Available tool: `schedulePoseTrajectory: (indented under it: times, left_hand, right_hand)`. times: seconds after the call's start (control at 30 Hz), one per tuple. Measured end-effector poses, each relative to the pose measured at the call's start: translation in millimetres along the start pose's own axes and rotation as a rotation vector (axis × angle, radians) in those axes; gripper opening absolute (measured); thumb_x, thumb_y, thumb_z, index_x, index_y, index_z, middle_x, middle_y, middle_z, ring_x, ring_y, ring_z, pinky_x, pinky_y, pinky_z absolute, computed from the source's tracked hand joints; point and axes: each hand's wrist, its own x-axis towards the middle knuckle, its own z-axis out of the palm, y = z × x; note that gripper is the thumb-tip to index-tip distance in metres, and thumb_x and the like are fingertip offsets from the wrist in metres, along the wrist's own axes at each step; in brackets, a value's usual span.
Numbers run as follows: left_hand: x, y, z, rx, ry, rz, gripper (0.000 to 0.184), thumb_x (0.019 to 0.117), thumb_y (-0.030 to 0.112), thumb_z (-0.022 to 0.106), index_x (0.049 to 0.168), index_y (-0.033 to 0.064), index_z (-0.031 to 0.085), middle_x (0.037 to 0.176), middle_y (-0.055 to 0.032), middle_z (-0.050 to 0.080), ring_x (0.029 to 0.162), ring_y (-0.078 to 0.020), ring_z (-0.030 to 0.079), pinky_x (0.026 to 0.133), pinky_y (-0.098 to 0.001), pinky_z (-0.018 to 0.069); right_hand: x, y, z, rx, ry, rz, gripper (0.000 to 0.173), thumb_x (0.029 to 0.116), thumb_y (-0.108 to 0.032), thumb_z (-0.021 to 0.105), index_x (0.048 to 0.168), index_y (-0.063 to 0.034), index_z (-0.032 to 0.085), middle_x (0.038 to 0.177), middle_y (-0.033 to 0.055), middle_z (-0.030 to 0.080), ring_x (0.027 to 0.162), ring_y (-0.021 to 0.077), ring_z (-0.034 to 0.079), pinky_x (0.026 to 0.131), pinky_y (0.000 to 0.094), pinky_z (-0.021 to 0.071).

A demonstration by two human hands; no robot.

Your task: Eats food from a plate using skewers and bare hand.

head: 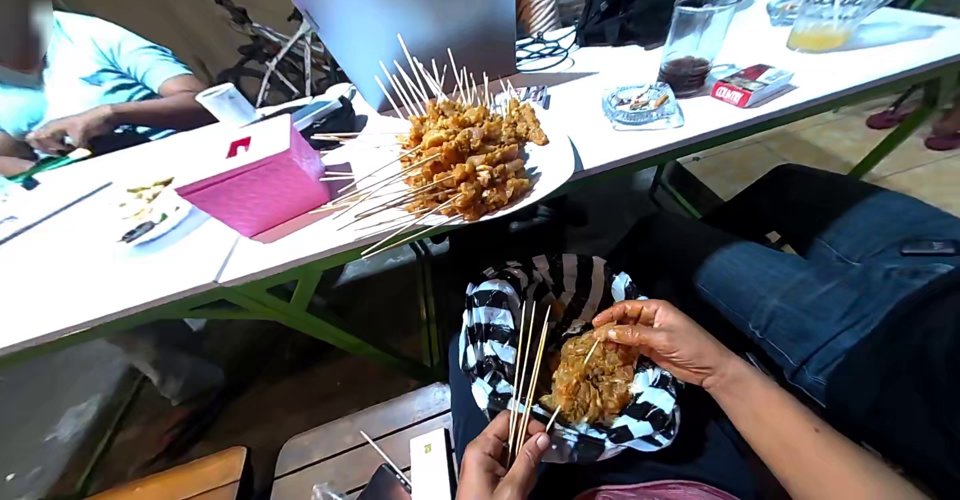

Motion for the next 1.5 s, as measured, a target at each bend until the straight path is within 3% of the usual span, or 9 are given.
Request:
schedulePoseTrajectory:
  times: [0.1, 0.5, 0.73, 0.93, 1.0, 1.1, 1.3, 1.4, 1.5]
  left_hand:
    - [-0.8, -0.1, 3.5, 0.0, -0.012, -0.006, 0.007, 0.0941, 0.003, 0.066, 0.098, 0.0077, 0.069, 0.066, 0.0063, 0.06, 0.049, 0.0019, 0.047, 0.045, -0.0154, 0.0392]
    - [-3.8, 2.7, 3.0, 0.027, -0.009, -0.031, 0.008, 0.0942, 0.001, 0.064, 0.098, 0.0073, 0.068, 0.069, 0.0063, 0.062, 0.05, 0.0018, 0.049, 0.046, -0.016, 0.0404]
    - [-3.7, 3.2, -6.7, 0.082, -0.092, -0.028, 0.006, 0.0931, 0.004, 0.068, 0.097, 0.0082, 0.07, 0.067, 0.0077, 0.061, 0.05, 0.0027, 0.048, 0.045, -0.0158, 0.0396]
    - [-2.6, 3.7, -4.4, 0.054, -0.093, -0.038, 0.007, 0.0936, 0.003, 0.067, 0.097, 0.0086, 0.07, 0.067, 0.007, 0.061, 0.049, 0.0025, 0.048, 0.045, -0.0154, 0.0396]
    - [-2.5, 4.3, -3.8, 0.023, -0.081, -0.049, 0.007, 0.0936, 0.003, 0.066, 0.097, 0.0081, 0.07, 0.067, 0.0064, 0.061, 0.049, 0.0021, 0.048, 0.045, -0.0154, 0.0391]
    - [-1.6, 5.8, -1.6, -0.041, -0.051, -0.063, 0.008, 0.0939, 0.002, 0.066, 0.097, 0.0073, 0.07, 0.067, 0.005, 0.061, 0.049, 0.0011, 0.047, 0.044, -0.0157, 0.0386]
    - [0.4, 6.6, 2.4, -0.144, -0.009, -0.086, 0.007, 0.0956, 0.003, 0.064, 0.098, 0.0063, 0.069, 0.069, 0.002, 0.062, 0.047, 0.0011, 0.045, 0.043, -0.0148, 0.0366]
    - [0.9, 7.7, 6.3, -0.201, 0.02, -0.097, 0.007, 0.0963, 0.003, 0.062, 0.099, 0.0058, 0.068, 0.068, 0.002, 0.06, 0.047, 0.0012, 0.044, 0.042, -0.0146, 0.0355]
    - [0.6, 8.9, 16.5, -0.248, 0.079, -0.077, 0.008, 0.0966, 0.001, 0.061, 0.099, 0.0042, 0.067, 0.067, 0.0019, 0.059, 0.047, 0.001, 0.043, 0.042, -0.0144, 0.0357]
  right_hand:
    - [-2.2, -2.5, 2.0, 0.01, 0.023, -0.01, 0.016, 0.0932, 0.002, 0.064, 0.106, -0.0016, 0.072, 0.088, -0.0001, 0.074, 0.077, 0.008, 0.07, 0.075, 0.0249, 0.0605]
    - [-1.3, -9.9, -4.2, -0.111, -0.142, -0.139, 0.018, 0.0878, 0.008, 0.069, 0.101, -0.0025, 0.076, 0.098, -0.0024, 0.077, 0.089, 0.0039, 0.071, 0.084, 0.0228, 0.0597]
    - [5.5, -26.2, -10.3, -0.291, -0.398, -0.051, 0.014, 0.0909, 0.005, 0.067, 0.1, -0.0005, 0.075, 0.101, -0.0031, 0.076, 0.092, -0.0006, 0.07, 0.085, 0.0189, 0.0577]
    - [6.3, -22.5, -3.5, -0.284, -0.433, 0.0, 0.013, 0.0905, 0.004, 0.068, 0.1, -0.0007, 0.076, 0.1, -0.0032, 0.076, 0.091, -0.0017, 0.069, 0.085, 0.0177, 0.0573]
    - [5.5, -20.7, -4.8, -0.267, -0.417, 0.001, 0.02, 0.0914, 0.003, 0.069, 0.11, 0.0006, 0.074, 0.104, -0.0005, 0.076, 0.094, 0.0015, 0.07, 0.086, 0.02, 0.058]
    - [3.4, -25.5, -10.2, -0.317, -0.31, -0.069, 0.047, 0.0921, -0.004, 0.07, 0.138, 0.0013, 0.06, 0.121, 0.0077, 0.072, 0.104, 0.0103, 0.07, 0.091, 0.0256, 0.0579]
    - [-10.2, -18.9, -6.6, -0.437, -0.05, -0.253, 0.028, 0.0928, -0.011, 0.07, 0.118, -0.0001, 0.071, 0.11, 0.0033, 0.073, 0.09, 0.0038, 0.069, 0.082, 0.0196, 0.0579]
    - [-14.3, -15.1, 6.5, -0.362, 0.032, -0.151, 0.025, 0.0907, -0.008, 0.071, 0.115, -0.0002, 0.07, 0.106, 0.0029, 0.073, 0.092, 0.0055, 0.07, 0.084, 0.021, 0.0583]
    - [-17.3, -7.5, 27.0, -0.144, 0.044, -0.003, 0.022, 0.0889, -0.007, 0.072, 0.11, -0.0016, 0.07, 0.1, 0.0014, 0.072, 0.086, 0.0071, 0.069, 0.078, 0.0239, 0.0588]
